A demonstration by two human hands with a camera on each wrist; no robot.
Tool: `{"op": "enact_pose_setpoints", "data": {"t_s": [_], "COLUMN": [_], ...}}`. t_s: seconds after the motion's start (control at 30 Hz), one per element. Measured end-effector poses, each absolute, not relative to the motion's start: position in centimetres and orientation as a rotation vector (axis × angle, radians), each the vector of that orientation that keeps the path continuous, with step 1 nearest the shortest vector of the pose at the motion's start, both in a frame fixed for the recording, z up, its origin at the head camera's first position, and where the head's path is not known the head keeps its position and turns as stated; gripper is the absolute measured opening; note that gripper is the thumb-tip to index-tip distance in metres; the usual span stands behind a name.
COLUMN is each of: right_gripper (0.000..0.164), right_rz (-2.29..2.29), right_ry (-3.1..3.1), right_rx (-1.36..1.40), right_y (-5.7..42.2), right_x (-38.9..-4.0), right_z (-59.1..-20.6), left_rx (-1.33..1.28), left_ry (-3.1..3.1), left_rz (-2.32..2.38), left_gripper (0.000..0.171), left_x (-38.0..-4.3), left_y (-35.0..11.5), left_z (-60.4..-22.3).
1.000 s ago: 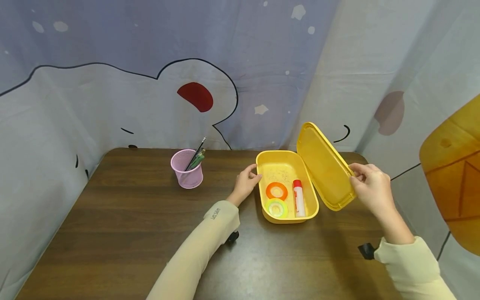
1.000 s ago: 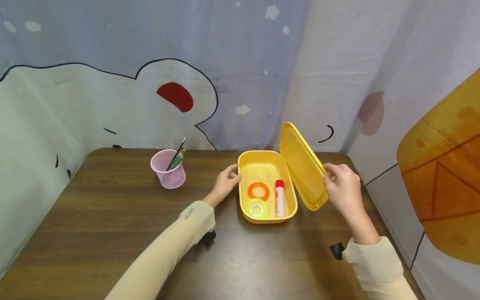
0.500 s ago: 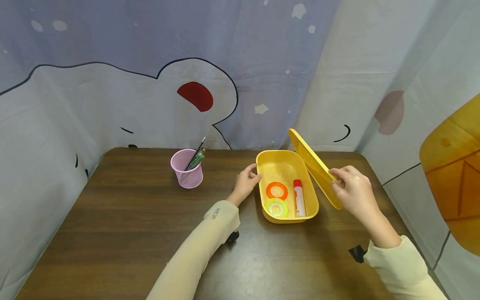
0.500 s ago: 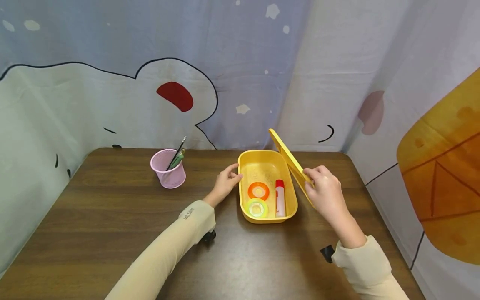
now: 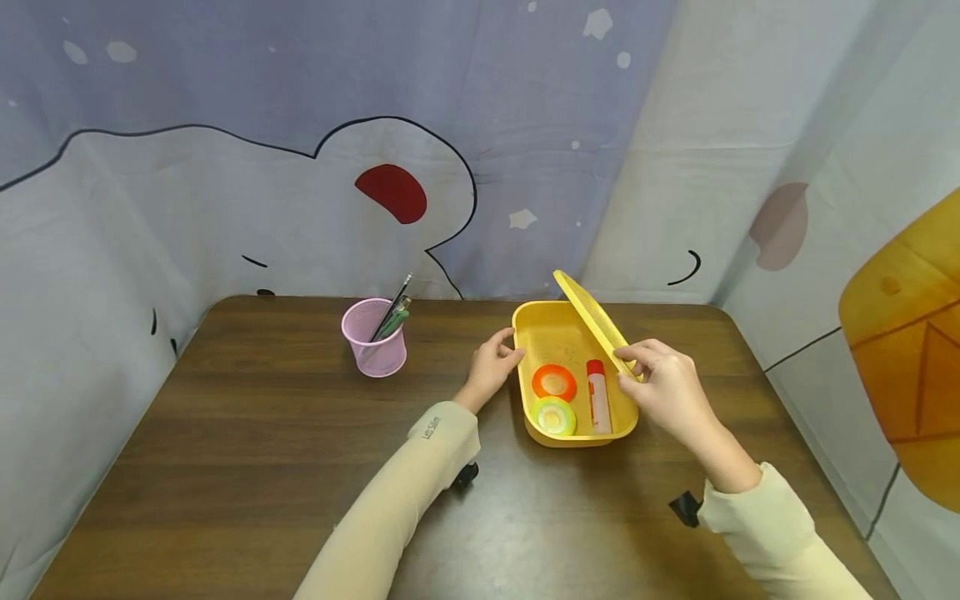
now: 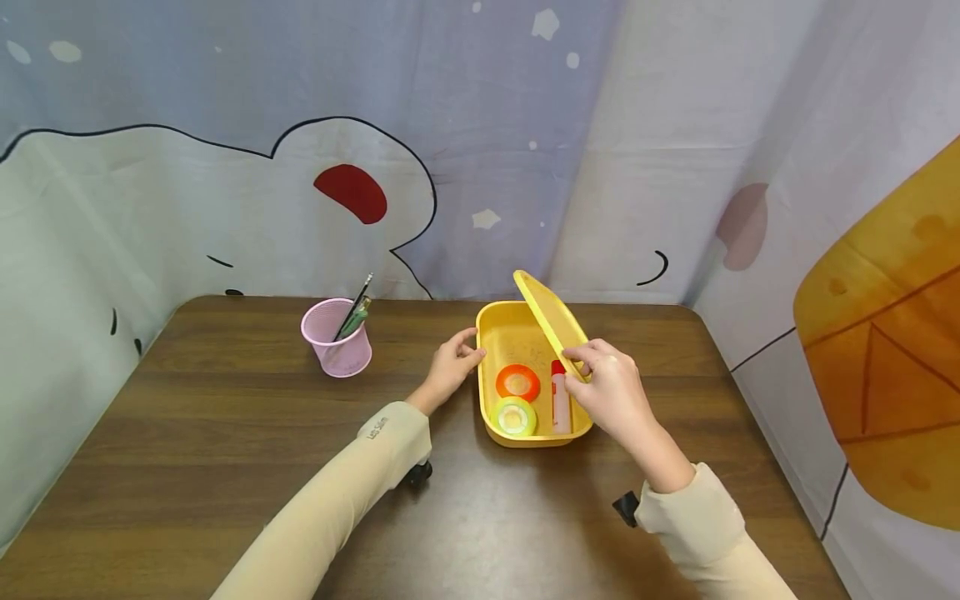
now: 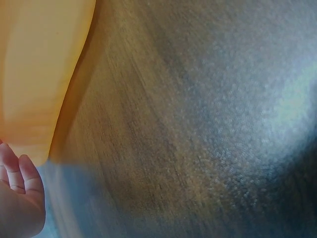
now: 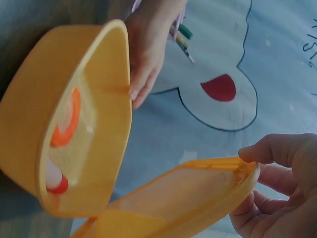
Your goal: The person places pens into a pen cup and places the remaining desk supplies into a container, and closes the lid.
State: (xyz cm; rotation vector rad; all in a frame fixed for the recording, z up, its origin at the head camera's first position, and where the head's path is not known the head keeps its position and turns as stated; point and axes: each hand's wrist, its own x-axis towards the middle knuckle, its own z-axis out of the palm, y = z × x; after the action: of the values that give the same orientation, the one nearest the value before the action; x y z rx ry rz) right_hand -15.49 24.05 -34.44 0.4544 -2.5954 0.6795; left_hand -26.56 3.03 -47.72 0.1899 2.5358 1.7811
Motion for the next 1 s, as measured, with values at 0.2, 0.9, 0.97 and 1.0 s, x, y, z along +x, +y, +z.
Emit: {"op": "enact_pose_setpoints", "data": {"t_s": [0.2,0.9,0.97,1.0], "right_gripper": [0.02,0.024,0.025,0.025], "right_rz": [0.732,0.722,0.7,0.692], "right_ry": [-2.59,-2.61,-2.607,-2.603], "right_rx": [0.473,0.544,0.553,0.557], "right_y": [22.7,18.4,18.1,18.0], "right_x": [-15.6,-15.8,-15.9,-15.9], "right_z": [-35.3,-39.5,-40.0,-40.2], "left_rx": [0.263,0.193,0.193,0.193], "left_ry": [2.51,2.505,2.505,2.503], "left_rz": [1.85,1.807,1.8,1.798], "left_gripper": [0.045,0.046,0.047,0.047], "left_x": [-26.9,-26.5,-26.4,-26.4], "left_y": [2.9,3.0,3.0,2.9], "left_z": [-48.4,-47.7,-47.7,-47.7]}}
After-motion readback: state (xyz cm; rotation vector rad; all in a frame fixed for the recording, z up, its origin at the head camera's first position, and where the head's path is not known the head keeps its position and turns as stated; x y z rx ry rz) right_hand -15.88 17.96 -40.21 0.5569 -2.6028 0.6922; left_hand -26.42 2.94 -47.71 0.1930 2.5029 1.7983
